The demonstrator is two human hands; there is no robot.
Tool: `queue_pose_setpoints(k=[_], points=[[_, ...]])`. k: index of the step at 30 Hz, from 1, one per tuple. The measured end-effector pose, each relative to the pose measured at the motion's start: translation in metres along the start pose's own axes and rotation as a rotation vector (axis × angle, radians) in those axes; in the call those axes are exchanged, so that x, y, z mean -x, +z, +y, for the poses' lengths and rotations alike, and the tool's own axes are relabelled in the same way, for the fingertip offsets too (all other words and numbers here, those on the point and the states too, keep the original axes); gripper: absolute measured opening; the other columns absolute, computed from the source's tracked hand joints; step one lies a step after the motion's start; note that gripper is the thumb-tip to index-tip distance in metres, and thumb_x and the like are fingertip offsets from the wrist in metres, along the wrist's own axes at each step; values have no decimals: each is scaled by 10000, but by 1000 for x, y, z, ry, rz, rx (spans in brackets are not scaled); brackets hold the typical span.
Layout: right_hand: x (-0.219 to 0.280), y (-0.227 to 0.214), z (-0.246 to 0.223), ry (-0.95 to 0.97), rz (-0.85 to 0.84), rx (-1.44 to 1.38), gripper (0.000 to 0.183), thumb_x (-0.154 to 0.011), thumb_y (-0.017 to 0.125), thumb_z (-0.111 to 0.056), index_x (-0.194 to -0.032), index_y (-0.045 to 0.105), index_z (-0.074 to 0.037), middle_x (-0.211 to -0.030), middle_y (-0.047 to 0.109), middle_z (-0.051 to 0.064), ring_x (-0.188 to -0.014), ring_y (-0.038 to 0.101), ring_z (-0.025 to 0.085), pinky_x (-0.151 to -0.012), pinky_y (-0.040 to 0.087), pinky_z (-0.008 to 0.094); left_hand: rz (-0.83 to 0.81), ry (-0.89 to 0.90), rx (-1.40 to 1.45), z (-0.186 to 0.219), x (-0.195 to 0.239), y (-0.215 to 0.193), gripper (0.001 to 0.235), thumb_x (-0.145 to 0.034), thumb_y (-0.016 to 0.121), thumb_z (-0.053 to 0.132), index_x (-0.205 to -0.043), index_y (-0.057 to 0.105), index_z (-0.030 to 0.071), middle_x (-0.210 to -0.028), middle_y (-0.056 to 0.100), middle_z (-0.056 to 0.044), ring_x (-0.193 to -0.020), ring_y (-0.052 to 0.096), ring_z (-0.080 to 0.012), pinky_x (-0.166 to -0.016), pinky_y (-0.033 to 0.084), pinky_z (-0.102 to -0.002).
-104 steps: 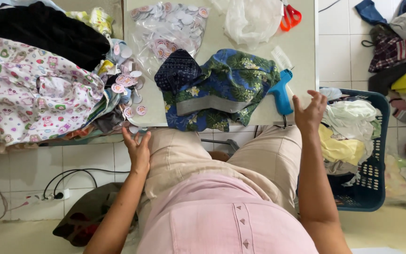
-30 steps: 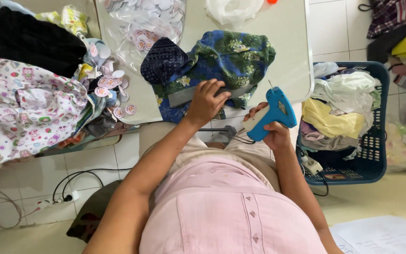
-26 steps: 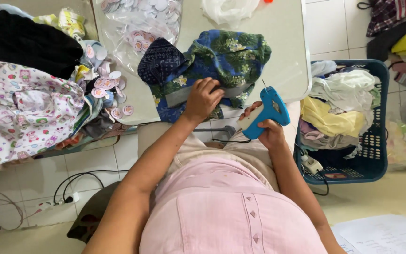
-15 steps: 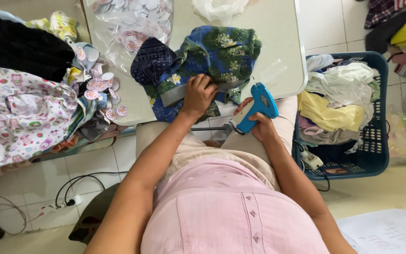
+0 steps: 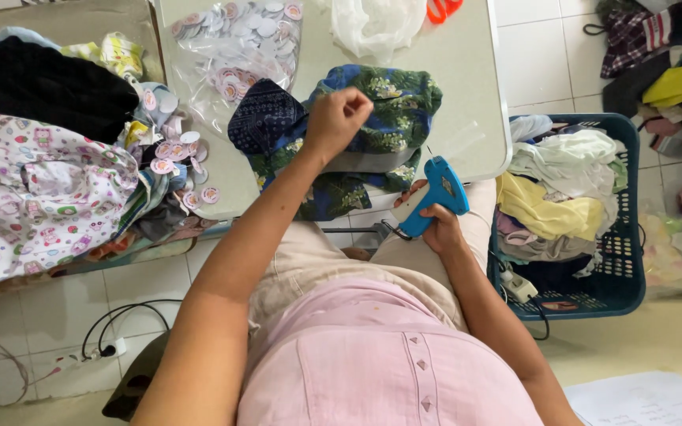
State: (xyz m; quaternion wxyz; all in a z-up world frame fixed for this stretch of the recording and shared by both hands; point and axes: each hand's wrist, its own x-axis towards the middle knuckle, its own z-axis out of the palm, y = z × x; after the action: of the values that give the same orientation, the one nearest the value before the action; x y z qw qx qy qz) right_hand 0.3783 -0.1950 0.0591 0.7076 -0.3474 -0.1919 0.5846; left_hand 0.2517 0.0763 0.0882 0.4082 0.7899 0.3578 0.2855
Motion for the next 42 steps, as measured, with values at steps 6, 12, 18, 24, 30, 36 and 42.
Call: queue_pose_setpoints(k=[6, 12, 18, 24, 30, 36, 42], points=[[6, 28, -13, -2, 41, -142, 475, -679, 588, -12, -1154, 596, -2, -1040, 636, 174, -1021, 620, 369, -989, 470, 501, 221, 52, -124, 29, -128, -1, 200, -806, 772, 216, -634, 677, 177, -555, 705, 41, -422, 610, -76, -431, 545, -242], [6, -4, -1, -34, 42, -47, 523, -678, 600, -7, -1197, 537, 1, -1047, 640, 252, -1075, 678, 462, -996, 502, 611, 229, 50, -160, 20, -163, 17, 167, -796, 733, 275, -702, 636, 176, -640, 680, 12, -564, 670, -242, -574, 560, -422], [9, -5, -2, -41, 91, -24, 339, -803, 616, 2, -1131, 533, -4, -1036, 622, 228, -1070, 678, 443, -973, 523, 596, 145, 298, -102, 9, -109, -13, 143, -810, 602, 67, -882, 610, 190, -790, 626, -61, -804, 695, -327, -741, 555, -457], [-1, 22, -37, 34, 296, 187, 211, -870, 707, -67, -1025, 567, -36, -1247, 660, 216, -1096, 715, 363, -960, 583, 521, 254, 115, -373, -1, 113, -81, 688, -764, 793, 94, -1379, 484, 85, -1237, 410, -158, -1151, 470, -381, -1008, 422, -537], [-44, 43, -46, 91, 300, 39, 218, -906, 726, -159, -1034, 571, -72, -1357, 635, 199, -1163, 691, 398, -1018, 570, 561, -32, -282, -478, -31, 203, -72, 1110, -776, 872, 362, -1627, 194, 142, -1479, 259, -257, -1369, 262, -505, -1049, 274, -734], [-69, 34, -29, 7, 312, 77, 564, -958, 778, -145, -1392, 472, 44, -1459, 538, 231, -1311, 590, 436, -1115, 483, 586, -78, -219, -667, -62, 155, -73, 692, -997, 643, 302, -1579, 327, 101, -1518, 327, -217, -1444, 200, -456, -1116, 108, -730], [-30, 49, -30, -56, 443, 224, 233, -934, 731, -158, -1073, 569, -65, -1166, 716, 155, -1057, 747, 297, -995, 612, 462, -23, -79, -805, -7, 146, -84, 898, -814, 836, 211, -1554, 353, 51, -1527, 279, -244, -1450, 217, -478, -1113, 144, -728]])
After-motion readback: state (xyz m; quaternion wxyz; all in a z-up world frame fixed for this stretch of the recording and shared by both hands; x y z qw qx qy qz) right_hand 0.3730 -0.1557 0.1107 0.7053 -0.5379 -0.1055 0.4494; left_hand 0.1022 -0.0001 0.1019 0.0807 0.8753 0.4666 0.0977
